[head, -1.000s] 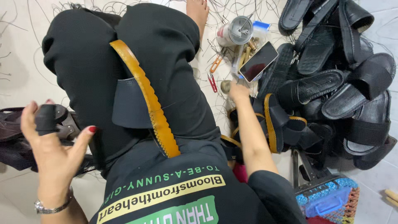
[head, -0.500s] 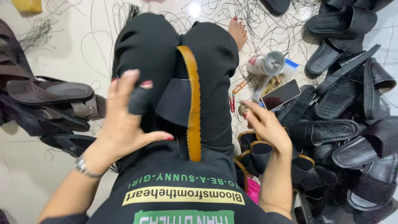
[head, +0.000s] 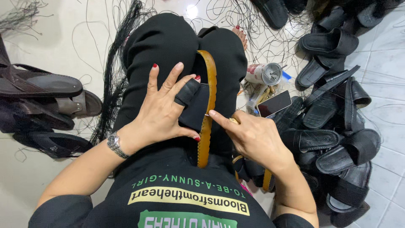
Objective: The person sits on the floor and sews a black slipper with a yellow strap using a needle and thread. They repeatedly push the needle through the strap and pull the thread to stitch the shoe.
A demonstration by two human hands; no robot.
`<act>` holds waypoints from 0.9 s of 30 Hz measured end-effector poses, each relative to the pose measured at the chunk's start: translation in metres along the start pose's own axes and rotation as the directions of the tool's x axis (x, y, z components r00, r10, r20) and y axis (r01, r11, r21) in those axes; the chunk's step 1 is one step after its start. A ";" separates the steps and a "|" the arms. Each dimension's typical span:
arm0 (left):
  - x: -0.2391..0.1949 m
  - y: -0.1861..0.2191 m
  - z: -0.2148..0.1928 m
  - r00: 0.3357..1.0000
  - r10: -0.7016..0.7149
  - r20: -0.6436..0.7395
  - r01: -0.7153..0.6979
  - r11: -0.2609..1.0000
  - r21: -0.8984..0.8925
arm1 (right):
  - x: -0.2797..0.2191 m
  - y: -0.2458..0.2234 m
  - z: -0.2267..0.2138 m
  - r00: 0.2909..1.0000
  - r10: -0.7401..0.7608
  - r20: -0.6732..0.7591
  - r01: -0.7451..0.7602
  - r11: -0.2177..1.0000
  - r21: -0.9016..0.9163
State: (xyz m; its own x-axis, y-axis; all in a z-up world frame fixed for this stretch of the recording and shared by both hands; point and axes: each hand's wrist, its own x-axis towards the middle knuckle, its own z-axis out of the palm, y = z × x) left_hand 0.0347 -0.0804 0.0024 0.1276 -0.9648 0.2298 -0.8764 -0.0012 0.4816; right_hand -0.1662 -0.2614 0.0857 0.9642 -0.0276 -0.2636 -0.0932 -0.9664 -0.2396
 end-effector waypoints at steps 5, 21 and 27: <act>0.004 0.007 0.007 0.999 0.007 -0.043 -0.005 0.999 0.054 | 0.002 -0.016 -0.015 0.997 0.071 0.040 -0.064 0.987 -0.149; 0.012 0.015 0.033 0.976 -0.004 -0.217 0.019 0.998 0.065 | 0.016 -0.037 -0.015 0.971 0.183 0.152 -0.127 0.939 -0.319; 0.016 0.013 0.032 0.971 0.020 -0.238 0.000 0.997 0.083 | 0.030 -0.028 -0.032 0.955 0.165 0.246 -0.112 0.970 -0.215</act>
State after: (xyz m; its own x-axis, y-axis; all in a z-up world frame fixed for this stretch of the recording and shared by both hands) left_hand 0.0102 -0.1045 -0.0150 0.2168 -0.8745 0.4339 -0.9120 -0.0229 0.4096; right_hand -0.1267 -0.2437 0.1141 0.8443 -0.1231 -0.5216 -0.1452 -0.9894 -0.0017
